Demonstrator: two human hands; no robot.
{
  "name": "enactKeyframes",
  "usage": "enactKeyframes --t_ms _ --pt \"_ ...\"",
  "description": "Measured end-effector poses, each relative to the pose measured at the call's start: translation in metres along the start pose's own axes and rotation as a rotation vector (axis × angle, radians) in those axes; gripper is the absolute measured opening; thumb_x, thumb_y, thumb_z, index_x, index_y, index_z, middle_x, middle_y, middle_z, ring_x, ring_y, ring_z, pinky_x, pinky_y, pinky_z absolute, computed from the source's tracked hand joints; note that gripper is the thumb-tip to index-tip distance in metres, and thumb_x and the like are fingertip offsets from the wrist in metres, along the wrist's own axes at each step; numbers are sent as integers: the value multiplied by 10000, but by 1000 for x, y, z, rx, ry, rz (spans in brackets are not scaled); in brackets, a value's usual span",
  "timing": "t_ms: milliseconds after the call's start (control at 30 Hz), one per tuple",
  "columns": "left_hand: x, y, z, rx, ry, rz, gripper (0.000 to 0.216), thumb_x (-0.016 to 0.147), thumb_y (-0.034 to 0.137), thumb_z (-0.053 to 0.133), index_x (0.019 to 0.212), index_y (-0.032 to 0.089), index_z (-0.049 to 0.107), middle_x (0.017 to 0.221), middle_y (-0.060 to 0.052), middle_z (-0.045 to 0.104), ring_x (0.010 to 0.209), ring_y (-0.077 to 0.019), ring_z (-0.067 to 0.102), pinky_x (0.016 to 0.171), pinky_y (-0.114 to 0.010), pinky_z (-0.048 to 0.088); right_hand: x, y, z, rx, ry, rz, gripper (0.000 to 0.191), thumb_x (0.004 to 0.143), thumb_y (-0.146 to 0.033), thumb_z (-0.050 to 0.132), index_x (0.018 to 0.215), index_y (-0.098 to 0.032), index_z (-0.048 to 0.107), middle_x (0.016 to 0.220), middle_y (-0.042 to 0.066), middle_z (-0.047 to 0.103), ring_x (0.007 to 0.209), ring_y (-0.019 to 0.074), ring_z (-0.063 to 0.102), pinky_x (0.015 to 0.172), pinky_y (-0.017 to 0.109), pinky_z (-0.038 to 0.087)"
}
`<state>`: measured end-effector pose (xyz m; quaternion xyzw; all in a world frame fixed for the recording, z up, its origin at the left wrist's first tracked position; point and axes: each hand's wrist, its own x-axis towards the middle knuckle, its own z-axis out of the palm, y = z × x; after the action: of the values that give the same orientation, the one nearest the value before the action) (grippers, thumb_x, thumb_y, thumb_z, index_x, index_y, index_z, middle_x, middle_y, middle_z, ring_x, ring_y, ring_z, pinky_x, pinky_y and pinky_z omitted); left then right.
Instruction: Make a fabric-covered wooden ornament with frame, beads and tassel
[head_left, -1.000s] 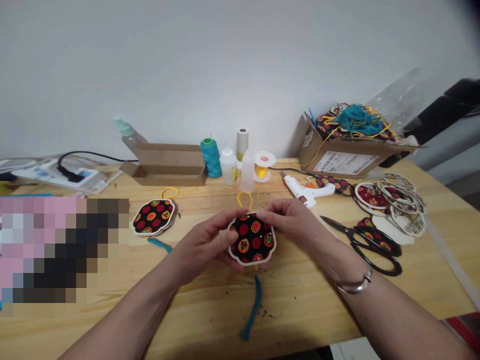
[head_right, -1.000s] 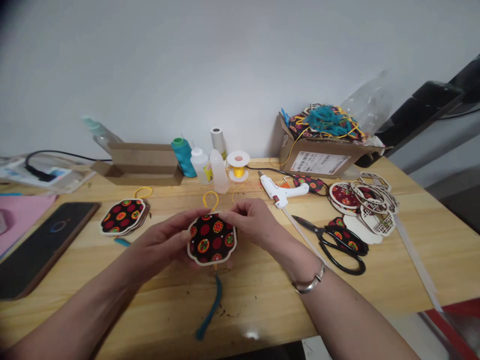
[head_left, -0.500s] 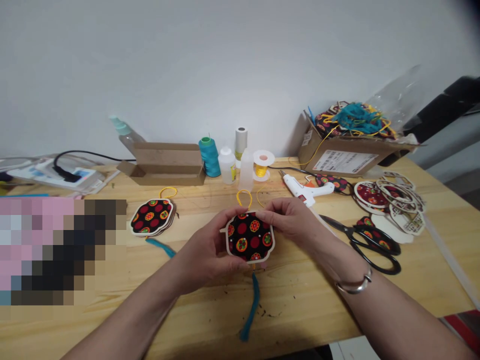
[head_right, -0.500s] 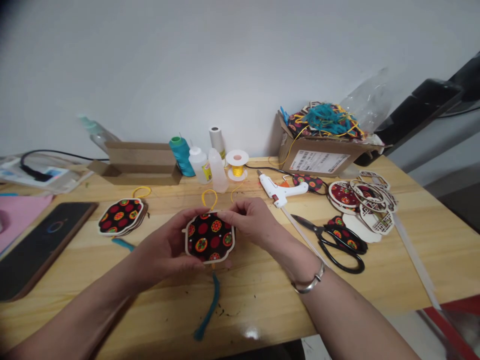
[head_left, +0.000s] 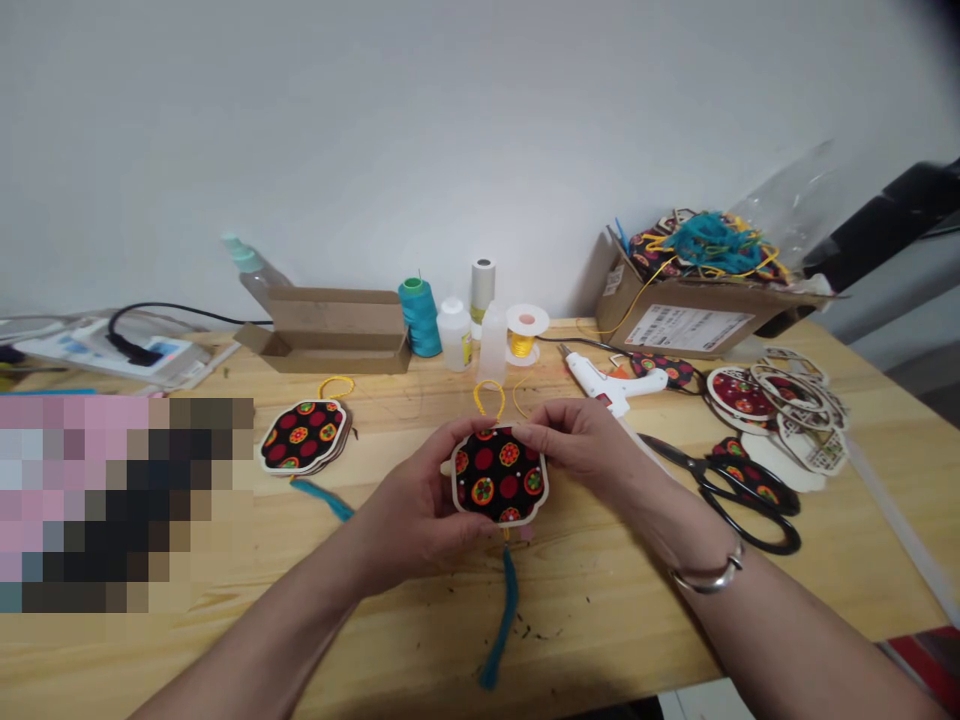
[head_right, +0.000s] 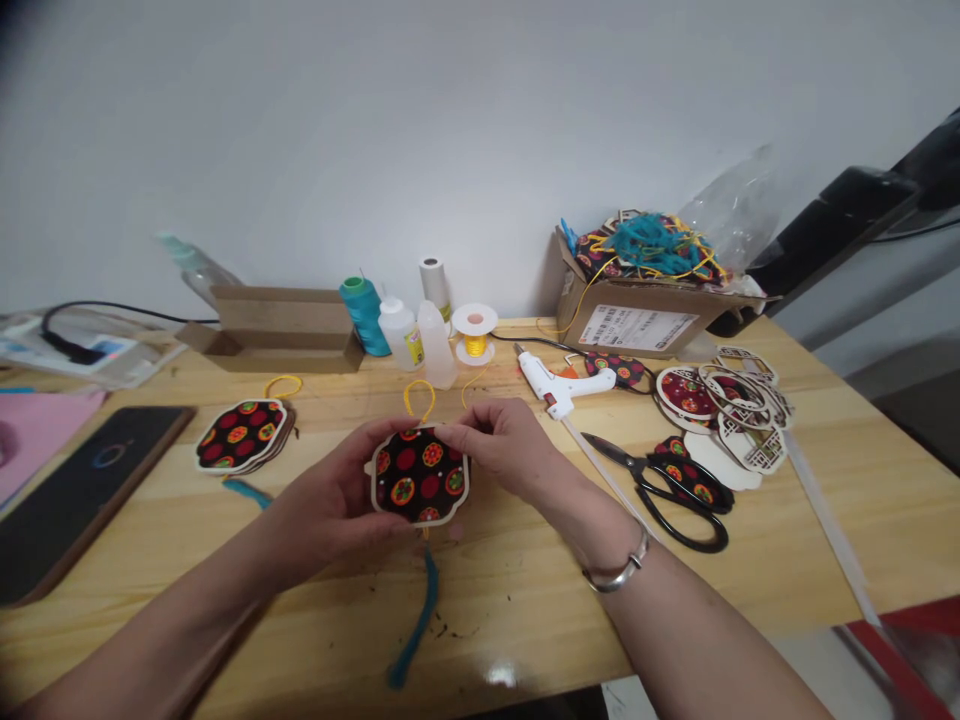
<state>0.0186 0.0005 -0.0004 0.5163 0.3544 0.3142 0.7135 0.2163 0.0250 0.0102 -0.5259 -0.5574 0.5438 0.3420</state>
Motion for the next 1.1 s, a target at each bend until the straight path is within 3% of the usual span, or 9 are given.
enactKeyframes --t_ms 367,667,1100 --pt "-1 -6 -4 28 -34 25 712 703 72 705 1274 371 403 1250 -12 594 1049 -190 633 885 -308 506 0 2 0 -4 -7 -29 281 719 -411 646 624 -153 587 576 -7 554 524 91 435 476 231 313" --pt "0 -4 -3 64 -56 62 663 693 118 736 1239 354 443 1233 -34 610 1117 -242 591 958 -411 457 -2 -1 1 -42 -38 11 278 719 -406 637 646 -141 602 615 7 557 555 98 454 516 244 330" --pt "-1 -9 -9 218 -85 99 705 700 80 712 1278 342 406 1335 -39 522 1154 -245 559 1001 -450 419 -2 -2 2 -37 -66 -4 292 690 -411 641 604 -140 572 558 -19 499 523 83 407 486 234 293"
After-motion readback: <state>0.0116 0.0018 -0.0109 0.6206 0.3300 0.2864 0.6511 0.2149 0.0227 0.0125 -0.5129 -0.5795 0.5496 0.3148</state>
